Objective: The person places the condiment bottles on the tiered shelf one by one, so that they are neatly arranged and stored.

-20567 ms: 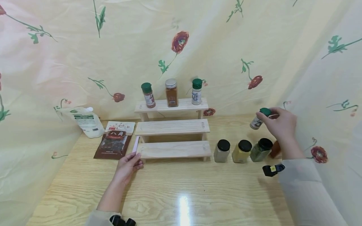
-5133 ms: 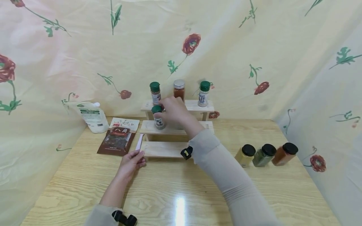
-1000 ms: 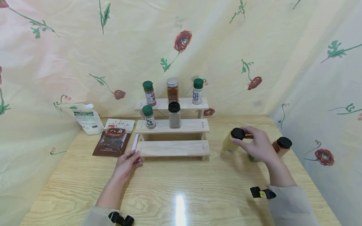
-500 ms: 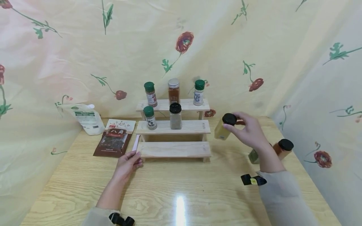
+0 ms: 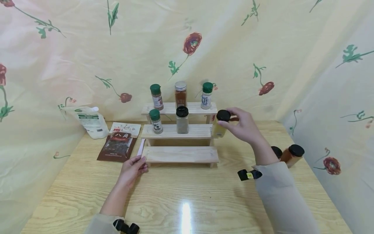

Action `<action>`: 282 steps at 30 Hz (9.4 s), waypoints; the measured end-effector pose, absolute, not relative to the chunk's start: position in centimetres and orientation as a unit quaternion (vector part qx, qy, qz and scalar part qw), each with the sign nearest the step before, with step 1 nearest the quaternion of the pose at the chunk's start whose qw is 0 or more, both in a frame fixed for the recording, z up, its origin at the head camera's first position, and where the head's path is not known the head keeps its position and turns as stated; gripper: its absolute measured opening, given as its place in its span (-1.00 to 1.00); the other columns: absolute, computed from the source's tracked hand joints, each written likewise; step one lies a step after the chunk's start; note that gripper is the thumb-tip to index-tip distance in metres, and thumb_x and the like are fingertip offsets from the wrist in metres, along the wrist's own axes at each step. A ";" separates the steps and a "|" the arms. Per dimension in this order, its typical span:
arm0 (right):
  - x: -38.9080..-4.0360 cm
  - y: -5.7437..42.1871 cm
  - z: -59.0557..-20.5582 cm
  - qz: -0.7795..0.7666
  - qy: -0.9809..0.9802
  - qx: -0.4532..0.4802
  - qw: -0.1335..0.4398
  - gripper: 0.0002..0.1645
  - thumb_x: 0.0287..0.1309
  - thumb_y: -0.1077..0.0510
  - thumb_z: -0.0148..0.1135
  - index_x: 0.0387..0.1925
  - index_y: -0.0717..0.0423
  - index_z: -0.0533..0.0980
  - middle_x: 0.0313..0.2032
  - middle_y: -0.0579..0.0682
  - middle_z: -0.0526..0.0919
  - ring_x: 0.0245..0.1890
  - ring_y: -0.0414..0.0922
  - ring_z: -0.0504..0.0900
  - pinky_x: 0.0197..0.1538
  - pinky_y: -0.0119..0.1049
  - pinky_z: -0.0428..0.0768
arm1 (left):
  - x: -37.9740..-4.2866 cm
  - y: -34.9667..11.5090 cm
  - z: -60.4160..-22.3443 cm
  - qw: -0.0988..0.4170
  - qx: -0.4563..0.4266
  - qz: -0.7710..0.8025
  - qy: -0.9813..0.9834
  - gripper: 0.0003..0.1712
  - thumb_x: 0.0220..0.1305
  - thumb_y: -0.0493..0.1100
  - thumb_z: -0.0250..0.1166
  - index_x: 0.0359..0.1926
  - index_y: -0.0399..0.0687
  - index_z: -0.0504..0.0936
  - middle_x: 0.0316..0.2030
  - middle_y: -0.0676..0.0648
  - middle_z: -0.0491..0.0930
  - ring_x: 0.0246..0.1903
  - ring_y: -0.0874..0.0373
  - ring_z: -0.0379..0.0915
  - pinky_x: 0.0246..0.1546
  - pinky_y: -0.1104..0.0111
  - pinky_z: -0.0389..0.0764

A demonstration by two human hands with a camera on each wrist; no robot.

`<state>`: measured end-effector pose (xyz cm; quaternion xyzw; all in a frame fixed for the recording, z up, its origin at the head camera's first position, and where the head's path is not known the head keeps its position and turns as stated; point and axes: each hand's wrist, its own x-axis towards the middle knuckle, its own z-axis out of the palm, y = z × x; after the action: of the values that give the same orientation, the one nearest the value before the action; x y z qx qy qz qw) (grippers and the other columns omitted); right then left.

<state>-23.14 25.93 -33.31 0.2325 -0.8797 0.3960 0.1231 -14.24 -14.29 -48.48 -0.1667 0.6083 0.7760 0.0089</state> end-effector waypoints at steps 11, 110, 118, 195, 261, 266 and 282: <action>-25.2 23.6 -32.6 0.396 -0.883 0.241 0.072 -0.55 0.26 0.14 0.42 0.10 0.29 0.57 0.02 0.20 0.64 0.00 0.06 0.56 0.15 0.15 0.60 | -14.3 -14.2 -48.4 0.012 -0.170 0.775 0.608 -0.49 0.42 -0.33 0.27 0.25 -0.58 0.36 -0.37 -0.07 0.60 -0.45 0.22 0.58 -0.36 0.47 0.75; -14.7 39.1 -41.8 0.234 -0.957 0.069 0.158 -0.55 0.23 0.04 0.45 -0.09 0.34 0.58 -0.43 0.10 0.62 -0.52 -0.40 0.39 -0.54 -0.37 0.36 | -14.3 -14.3 -48.6 0.016 -0.170 0.771 0.613 -0.44 0.43 -0.30 0.28 0.30 -0.55 0.35 -0.32 -0.12 0.62 -0.41 0.20 0.60 -0.32 0.44 0.76; -14.6 38.7 -42.3 0.248 -0.952 0.049 0.174 -0.52 0.17 -0.01 0.49 -0.17 0.36 0.61 -0.44 0.14 0.63 -0.50 -0.23 0.49 -0.54 -0.41 0.41 | -14.5 -14.4 -48.6 0.018 -0.173 0.772 0.611 -0.45 0.42 -0.31 0.28 0.29 -0.54 0.36 -0.34 -0.09 0.62 -0.42 0.20 0.60 -0.32 0.44 0.77; -19.0 17.6 -39.5 0.427 -0.811 0.351 0.192 -0.36 -0.09 0.37 0.60 0.11 0.28 0.60 -0.08 0.08 0.69 -0.15 -0.09 0.61 -0.08 -0.53 0.55 | -14.6 -14.3 -48.4 0.014 -0.189 0.771 0.607 -0.55 0.39 -0.33 0.31 0.16 -0.58 0.45 -0.37 -0.13 0.60 -0.43 0.19 0.61 -0.33 0.42 0.78; -18.4 23.6 -42.9 0.403 -0.846 0.280 0.206 -0.54 0.10 0.46 0.43 0.08 0.34 0.59 -0.17 0.10 0.75 -0.20 -0.03 0.71 -0.03 -0.42 0.68 | -14.7 -14.3 -48.7 0.013 -0.184 0.781 0.597 -0.60 0.41 -0.34 0.29 0.12 -0.57 0.44 -0.39 -0.09 0.62 -0.45 0.19 0.61 -0.36 0.43 0.77; -18.1 26.5 -42.4 0.388 -0.856 0.251 0.231 -0.53 0.14 0.46 0.40 0.11 0.37 0.57 -0.16 0.15 0.74 -0.15 -0.24 0.67 -0.01 -0.65 0.57 | -14.7 -14.3 -48.7 0.011 -0.186 0.778 0.600 -0.58 0.40 -0.34 0.29 0.14 -0.57 0.44 -0.40 -0.09 0.61 -0.45 0.19 0.60 -0.37 0.43 0.77; -16.5 33.9 -40.8 0.327 -0.892 0.129 0.283 -0.49 0.17 0.31 0.45 0.16 0.30 0.57 -0.10 0.29 0.70 -0.11 -0.67 0.41 -0.02 -0.89 0.32 | -14.5 -14.3 -48.4 0.013 -0.184 0.779 0.599 -0.55 0.40 -0.34 0.29 0.16 -0.58 0.41 -0.39 -0.10 0.59 -0.46 0.21 0.59 -0.37 0.43 0.77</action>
<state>-16.50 33.87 -40.81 0.1294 -0.8921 0.3273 0.2833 -14.53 -14.26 -48.45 -0.1840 0.5987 0.7795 0.0131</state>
